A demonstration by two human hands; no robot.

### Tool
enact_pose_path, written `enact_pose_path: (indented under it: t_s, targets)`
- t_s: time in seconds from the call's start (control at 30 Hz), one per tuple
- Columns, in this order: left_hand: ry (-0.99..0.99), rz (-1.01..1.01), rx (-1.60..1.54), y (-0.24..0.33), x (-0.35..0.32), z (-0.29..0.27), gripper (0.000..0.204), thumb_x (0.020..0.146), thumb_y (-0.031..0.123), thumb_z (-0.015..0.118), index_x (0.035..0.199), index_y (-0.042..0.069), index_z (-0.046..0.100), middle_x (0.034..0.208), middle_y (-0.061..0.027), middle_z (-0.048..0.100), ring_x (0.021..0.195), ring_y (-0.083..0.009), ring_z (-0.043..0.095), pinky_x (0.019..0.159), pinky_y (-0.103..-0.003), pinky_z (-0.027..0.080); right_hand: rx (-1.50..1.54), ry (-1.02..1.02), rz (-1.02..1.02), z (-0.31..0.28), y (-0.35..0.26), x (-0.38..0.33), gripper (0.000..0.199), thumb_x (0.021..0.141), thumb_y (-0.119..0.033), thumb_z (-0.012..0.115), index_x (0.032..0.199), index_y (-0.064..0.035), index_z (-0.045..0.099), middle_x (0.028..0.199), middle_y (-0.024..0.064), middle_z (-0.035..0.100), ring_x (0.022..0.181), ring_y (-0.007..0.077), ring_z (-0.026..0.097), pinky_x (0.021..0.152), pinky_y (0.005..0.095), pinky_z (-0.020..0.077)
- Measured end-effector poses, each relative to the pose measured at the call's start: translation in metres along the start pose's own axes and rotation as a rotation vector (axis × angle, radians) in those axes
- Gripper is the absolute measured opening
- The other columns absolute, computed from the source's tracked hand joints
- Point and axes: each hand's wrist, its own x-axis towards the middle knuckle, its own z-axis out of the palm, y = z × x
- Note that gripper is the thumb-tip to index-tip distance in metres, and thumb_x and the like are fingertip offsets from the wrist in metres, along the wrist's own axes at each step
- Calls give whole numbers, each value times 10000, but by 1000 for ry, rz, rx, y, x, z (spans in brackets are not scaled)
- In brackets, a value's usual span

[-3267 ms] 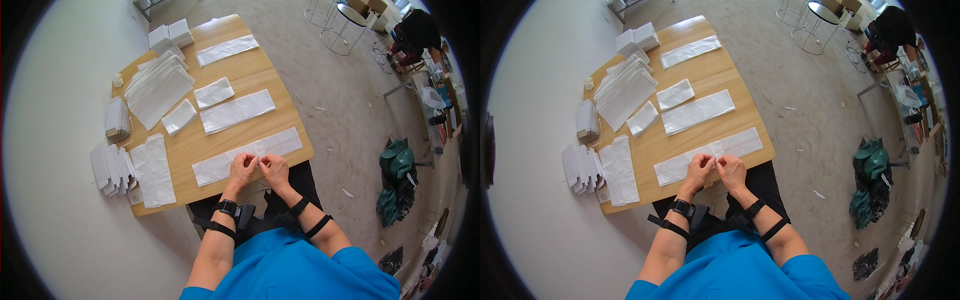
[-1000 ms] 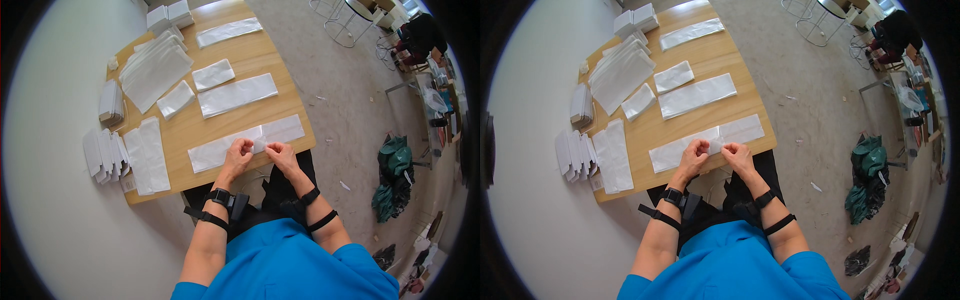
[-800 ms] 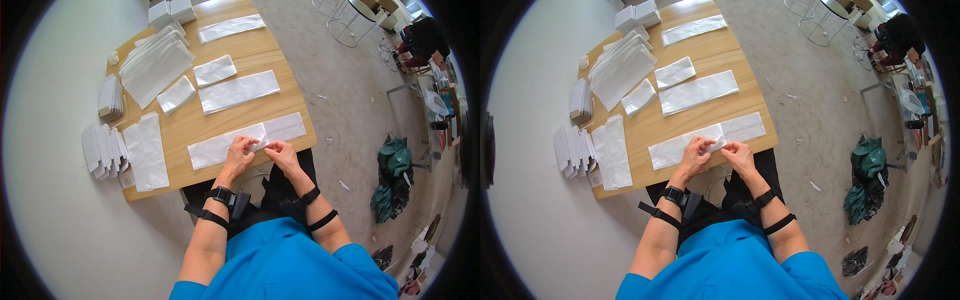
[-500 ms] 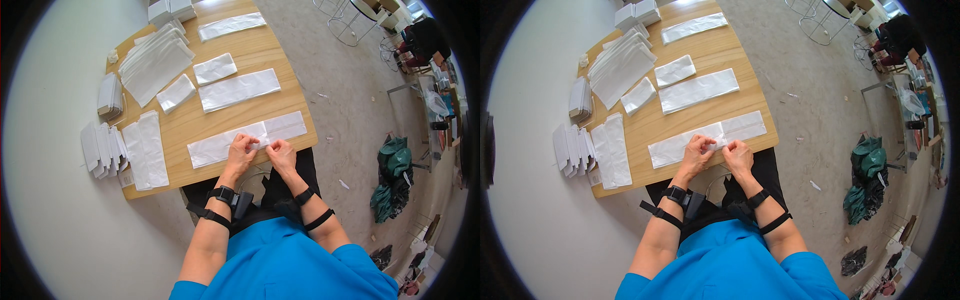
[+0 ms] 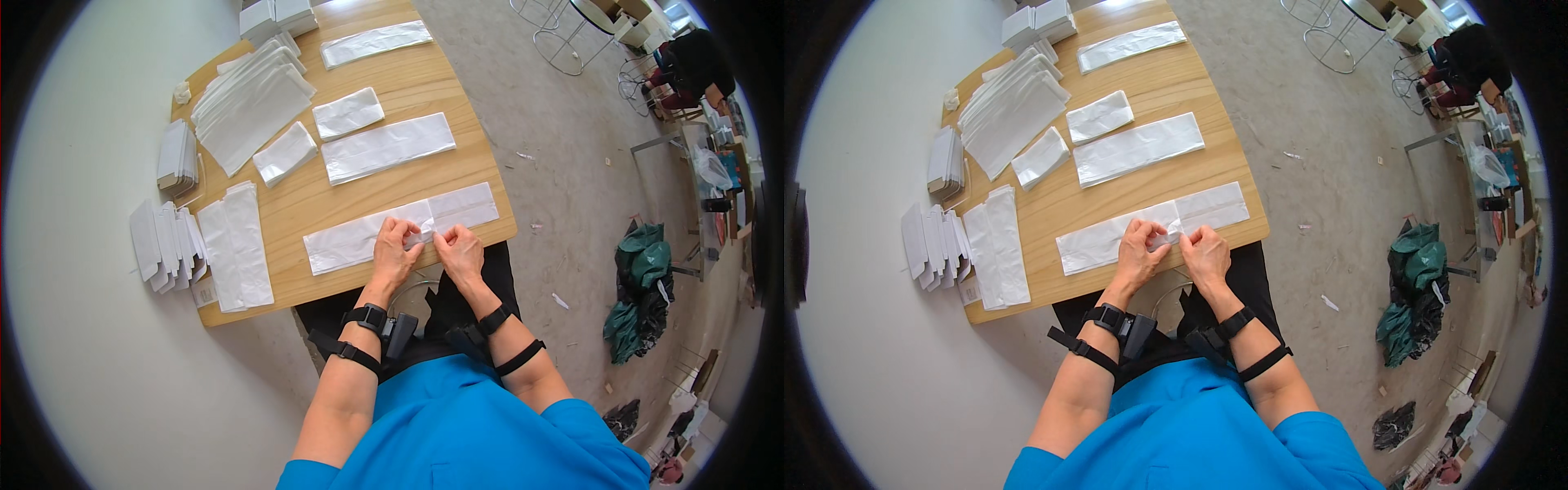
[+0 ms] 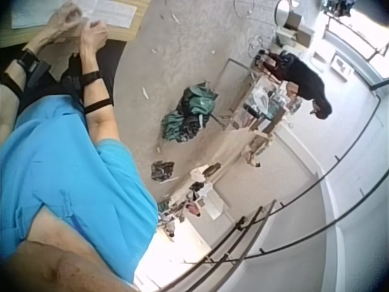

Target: Folding and stacking rectangular white papers or filters at a workstation.

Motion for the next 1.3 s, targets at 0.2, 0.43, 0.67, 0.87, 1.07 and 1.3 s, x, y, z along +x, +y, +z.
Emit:
enact_pose_path:
  t_s: [0.2, 0.43, 0.67, 0.87, 1.07, 1.3]
  targets:
    - [3, -34, -59, -3, 1, 1, 103, 782, 69, 708, 868, 28, 670, 896, -65, 544, 740, -160, 553, 704, -272, 499, 100, 132, -220, -4, -1, -15, 122, 817, -175, 665, 824, -57, 637, 723, 128, 638, 684, 318, 647, 608, 413, 500]
    - [-8, -35, -98, -5, 3, 1, 61, 802, 45, 677, 837, 11, 641, 905, -95, 533, 772, -199, 583, 694, -294, 503, 2, 205, -677, -2, -2, -31, 110, 805, -66, 640, 913, -51, 655, 844, 92, 600, 697, 278, 624, 599, 362, 499]
    - [-9, -24, -82, -7, 3, 1, 73, 818, 66, 663, 836, 9, 620, 898, -101, 522, 757, -217, 571, 686, -312, 498, -210, 199, -855, 2, 4, -26, 205, 763, -73, 622, 965, -60, 653, 806, 72, 559, 738, 238, 610, 621, 348, 497]
    - [-18, -44, -81, -4, 3, 0, 81, 821, 77, 661, 832, 8, 620, 895, -97, 524, 754, -211, 576, 693, -306, 500, -362, 182, -854, 2, 13, -24, 245, 748, -86, 617, 988, -47, 644, 830, 70, 556, 749, 221, 605, 622, 337, 494]
    - [-32, -59, -97, -4, 4, -2, 83, 820, 81, 665, 844, 8, 632, 898, -94, 529, 756, -200, 580, 692, -301, 500, -359, 253, -997, 1, 8, -21, 284, 776, -106, 592, 1048, -36, 633, 865, 71, 574, 768, 211, 605, 631, 324, 481]
    - [-20, -62, -86, -4, 4, -2, 83, 828, 84, 658, 858, 8, 639, 902, -93, 531, 750, -195, 575, 701, -301, 499, -428, 188, -953, 3, 17, -18, 281, 779, -109, 591, 1044, -24, 634, 871, 77, 577, 775, 218, 606, 641, 329, 485]
